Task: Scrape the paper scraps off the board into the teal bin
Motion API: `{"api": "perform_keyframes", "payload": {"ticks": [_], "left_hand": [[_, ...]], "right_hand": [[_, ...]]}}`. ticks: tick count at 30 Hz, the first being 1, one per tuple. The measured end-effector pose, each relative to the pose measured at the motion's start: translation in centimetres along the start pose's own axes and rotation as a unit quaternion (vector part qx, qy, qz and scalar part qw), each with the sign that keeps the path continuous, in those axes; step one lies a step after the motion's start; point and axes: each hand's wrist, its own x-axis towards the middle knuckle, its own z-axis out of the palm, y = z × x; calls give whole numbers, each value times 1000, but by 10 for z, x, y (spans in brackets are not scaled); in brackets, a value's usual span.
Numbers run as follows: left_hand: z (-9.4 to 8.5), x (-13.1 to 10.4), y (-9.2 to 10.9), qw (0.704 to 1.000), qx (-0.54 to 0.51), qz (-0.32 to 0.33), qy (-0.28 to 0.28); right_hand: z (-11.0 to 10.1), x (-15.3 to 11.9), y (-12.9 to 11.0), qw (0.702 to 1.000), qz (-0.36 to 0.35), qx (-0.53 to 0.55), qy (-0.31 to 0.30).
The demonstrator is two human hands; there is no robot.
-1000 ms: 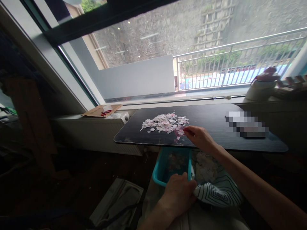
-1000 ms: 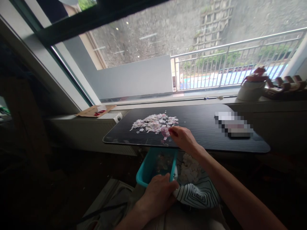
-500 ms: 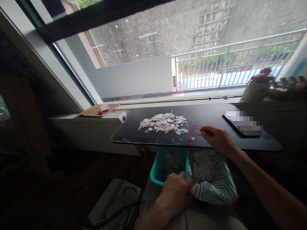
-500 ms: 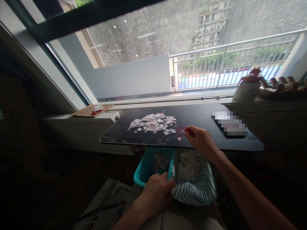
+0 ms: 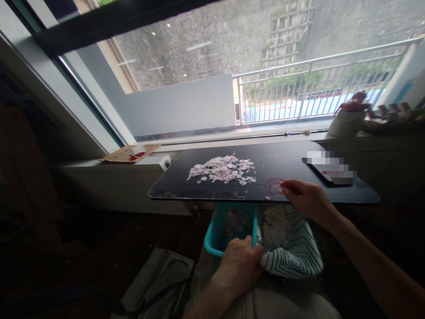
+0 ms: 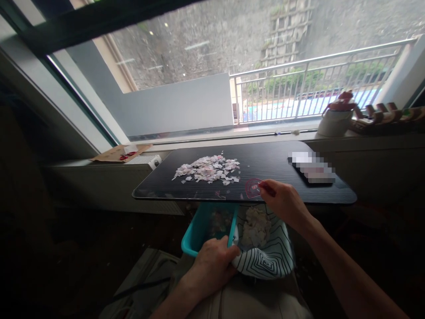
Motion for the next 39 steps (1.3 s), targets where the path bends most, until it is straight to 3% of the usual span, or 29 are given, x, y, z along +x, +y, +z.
{"api": "perform_keyframes", "payload": {"ticks": [12,19,24,31,39], "left_hand": [[-1,0,1,1000,5,-2,-6],[1,1,1,1000,15,1,16],[2,0,1,1000,11,5,14],[3,-1,-1,1000,6,8,19],[3,0,0,999,4,12,40]], "right_hand": [[-7,-3,1,999,5,13,32],[-1,-9,-2,999,-7,37,-10],[13,9,-9,998,-13,69,5],[47,34,-7,995,-46,88,-28],[45,29,-2,991,-13,121,-49]]}}
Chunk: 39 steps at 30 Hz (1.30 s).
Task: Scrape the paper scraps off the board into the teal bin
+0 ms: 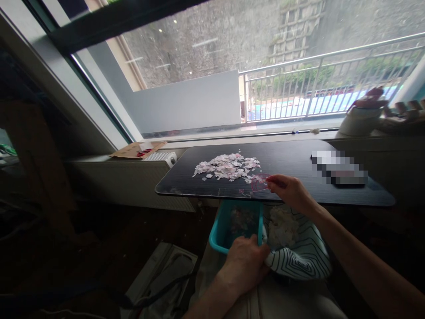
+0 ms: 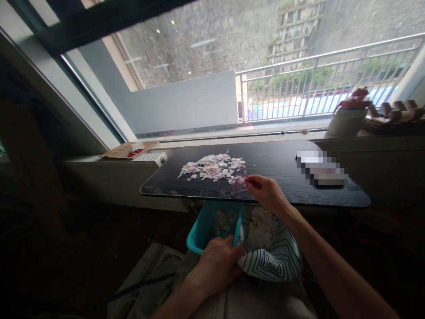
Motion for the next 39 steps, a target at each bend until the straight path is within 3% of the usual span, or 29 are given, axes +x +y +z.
{"api": "perform_keyframes", "payload": {"ticks": [8,12,16,22,26,33,39], "left_hand": [[1,-1,-1,1000,5,3,-3],[1,-1,-1,1000,7,2,-5],[1,-1,-1,1000,2,0,-3],[1,0,0,1000,0,1,0],[2,0,-1,1000,-4,0,-6],[5,0,-1,1000,-6,0,2],[5,1,-1,1000,9,2,1]], "right_hand": [[23,4,-4,989,38,144,-26],[32,12,-4,990,37,136,4],[32,11,0,989,40,137,-44],[15,10,2,1000,-13,-27,-10],[8,8,3,994,-27,-102,-23],[15,1,-14,983,-60,-162,-65],[24,-2,-30,982,-88,-143,-86]]}}
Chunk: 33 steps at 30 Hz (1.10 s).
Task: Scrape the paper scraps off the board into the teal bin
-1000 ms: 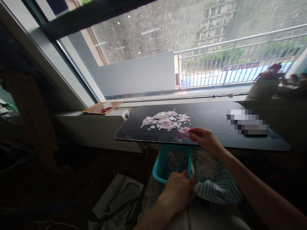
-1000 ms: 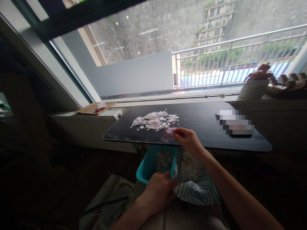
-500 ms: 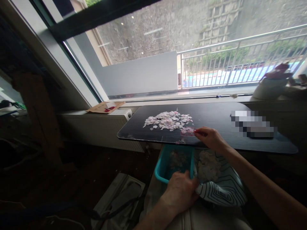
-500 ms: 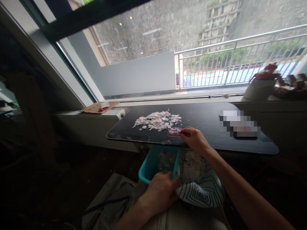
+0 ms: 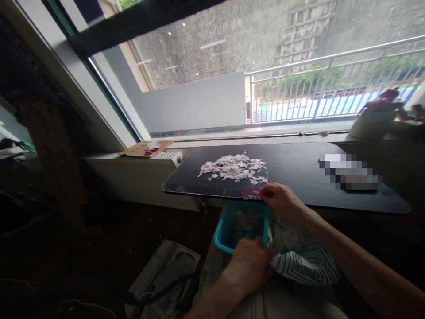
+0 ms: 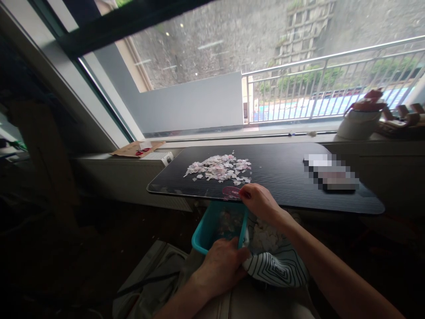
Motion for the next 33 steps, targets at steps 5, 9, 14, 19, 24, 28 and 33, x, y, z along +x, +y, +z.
{"api": "perform_keyframes", "payload": {"ticks": [5,9,14,19,24,28,33], "left_hand": [[-4,1,1,1000,-1,-3,-14],[-6,0,1,1000,-1,3,-16],[-5,0,1,1000,-1,1,-13],[-2,0,1,1000,-2,-6,-8],[-3,-1,1,1000,-7,-6,-14],[-4,0,1,1000,-2,-12,-19],[-7,0,1,999,-11,-16,-35]], "right_hand": [[1,-4,1,999,-5,37,-19],[-1,-2,2,999,-7,34,11],[-1,-6,-4,999,-19,31,-2],[-12,-12,6,999,12,33,9],[-26,-1,46,988,79,-9,131],[-27,5,62,988,62,-21,139],[-28,-2,54,993,55,-31,104]]}}
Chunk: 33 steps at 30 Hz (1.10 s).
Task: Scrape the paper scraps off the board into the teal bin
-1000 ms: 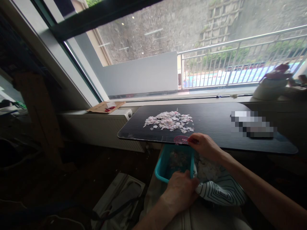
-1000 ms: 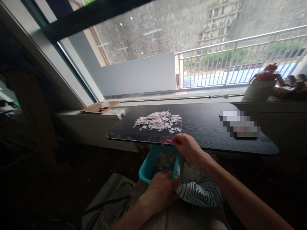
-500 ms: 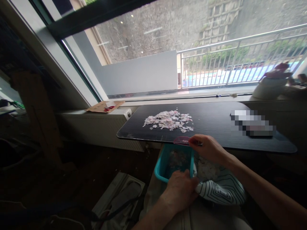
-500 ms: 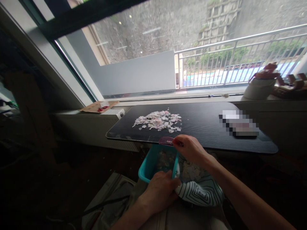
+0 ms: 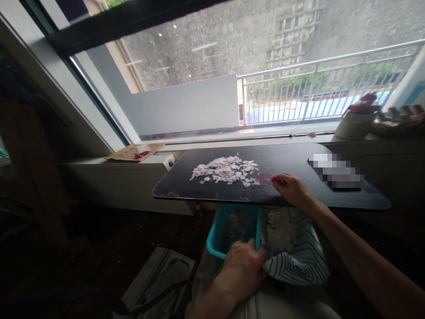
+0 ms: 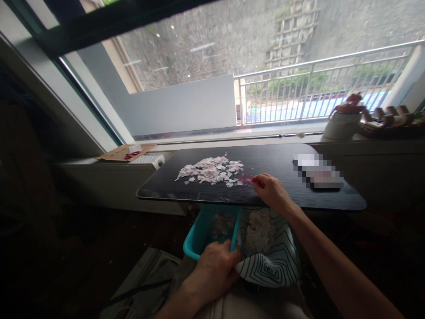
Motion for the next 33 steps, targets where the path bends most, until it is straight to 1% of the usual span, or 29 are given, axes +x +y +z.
{"api": "perform_keyframes", "payload": {"ticks": [3,7,11,18,21,24,29,31,33], "left_hand": [[-2,-1,1,1000,-2,-2,-7],[-2,-1,1,1000,-3,0,-4],[0,-1,1,1000,-1,-4,1],[-1,0,1,1000,2,2,-2],[-1,0,0,1000,0,5,6],[0,0,-1,1000,0,6,8],[1,0,-1,1000,3,6,12],[1,0,-1,1000,3,3,15],[1,0,-1,1000,3,1,15]], "right_hand": [[-8,-4,-7,1000,-8,-17,-9],[-13,-3,-8,1000,-4,-28,5],[-15,-4,-4,1000,5,-9,-6],[-33,-21,-1,999,28,31,-34],[-33,-21,-3,999,26,35,-32],[-33,-23,-5,998,27,40,-44],[-50,-40,-6,998,19,13,-55],[-56,-44,-8,998,26,9,-49],[-58,-43,-10,999,31,13,-37]]}}
